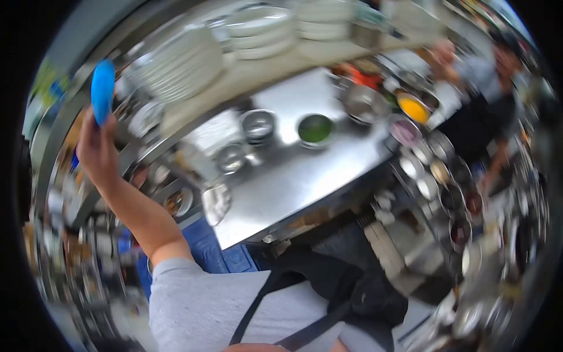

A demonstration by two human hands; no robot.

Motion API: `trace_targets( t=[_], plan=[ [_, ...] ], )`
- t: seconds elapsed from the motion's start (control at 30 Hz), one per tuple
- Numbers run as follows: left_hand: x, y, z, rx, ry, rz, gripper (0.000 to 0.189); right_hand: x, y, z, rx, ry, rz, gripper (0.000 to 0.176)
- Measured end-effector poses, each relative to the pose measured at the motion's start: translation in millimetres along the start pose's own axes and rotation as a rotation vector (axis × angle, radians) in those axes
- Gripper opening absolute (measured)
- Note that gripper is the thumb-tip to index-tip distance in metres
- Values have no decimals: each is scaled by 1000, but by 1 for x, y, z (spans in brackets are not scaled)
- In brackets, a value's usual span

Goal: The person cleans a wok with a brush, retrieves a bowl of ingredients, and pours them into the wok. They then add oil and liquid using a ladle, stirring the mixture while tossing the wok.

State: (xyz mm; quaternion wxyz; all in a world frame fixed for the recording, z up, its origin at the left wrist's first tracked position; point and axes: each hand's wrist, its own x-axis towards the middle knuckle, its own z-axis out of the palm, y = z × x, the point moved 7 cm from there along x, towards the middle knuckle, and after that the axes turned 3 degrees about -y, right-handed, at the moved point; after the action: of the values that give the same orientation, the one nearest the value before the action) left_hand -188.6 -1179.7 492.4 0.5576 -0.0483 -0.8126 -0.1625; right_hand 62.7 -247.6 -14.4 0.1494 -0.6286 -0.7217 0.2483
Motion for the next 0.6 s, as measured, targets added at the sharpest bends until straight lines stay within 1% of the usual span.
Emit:
trace_targets(
  t=[0.07,0.1,0.13,0.17,0.2,0.23,0.27,0.3,0.33,0.37,0.4,0.47,0.5,0.53,0.57,0.6],
  plan=[
    [-38,19,107,-414,-208,233,38,21,66,-30,73,29,127,86],
    [-62,30,177,-555,-363,47,37,31,101,-37,122,30,194,86],
    [-75,71,245,-651,-534,-42,35,44,125,-39,170,23,252,86],
    [-89,117,308,-708,-579,-61,33,51,140,-41,174,19,309,87],
    [-110,159,371,-813,-746,-170,32,46,146,-50,153,26,368,87],
    [-132,200,426,-834,-871,-176,33,66,191,-41,100,-24,413,94],
    [-152,243,476,-898,-893,-63,34,42,155,-58,-78,24,434,97],
    [-159,294,496,-891,-904,80,33,44,157,-62,-136,38,434,98],
    [-171,335,527,-877,-928,174,31,74,197,-54,-253,159,285,97],
    [-181,371,547,-793,-978,209,29,68,201,-59,-265,121,263,94],
    [-186,400,561,-739,-1017,190,29,58,193,-62,-276,82,233,90],
    [-199,429,619,-688,-996,279,33,11,177,-73,-174,83,284,88],
    [-199,437,649,-644,-972,214,37,-6,169,-79,-216,78,313,85],
    [-197,439,680,-601,-946,152,42,-13,178,-76,-208,86,344,85],
    [-201,422,735,-649,-1053,-28,42,-20,184,-72,-61,90,339,84],
    [-211,429,772,-695,-1166,-207,42,-27,196,-75,84,107,339,82]
  ],
)
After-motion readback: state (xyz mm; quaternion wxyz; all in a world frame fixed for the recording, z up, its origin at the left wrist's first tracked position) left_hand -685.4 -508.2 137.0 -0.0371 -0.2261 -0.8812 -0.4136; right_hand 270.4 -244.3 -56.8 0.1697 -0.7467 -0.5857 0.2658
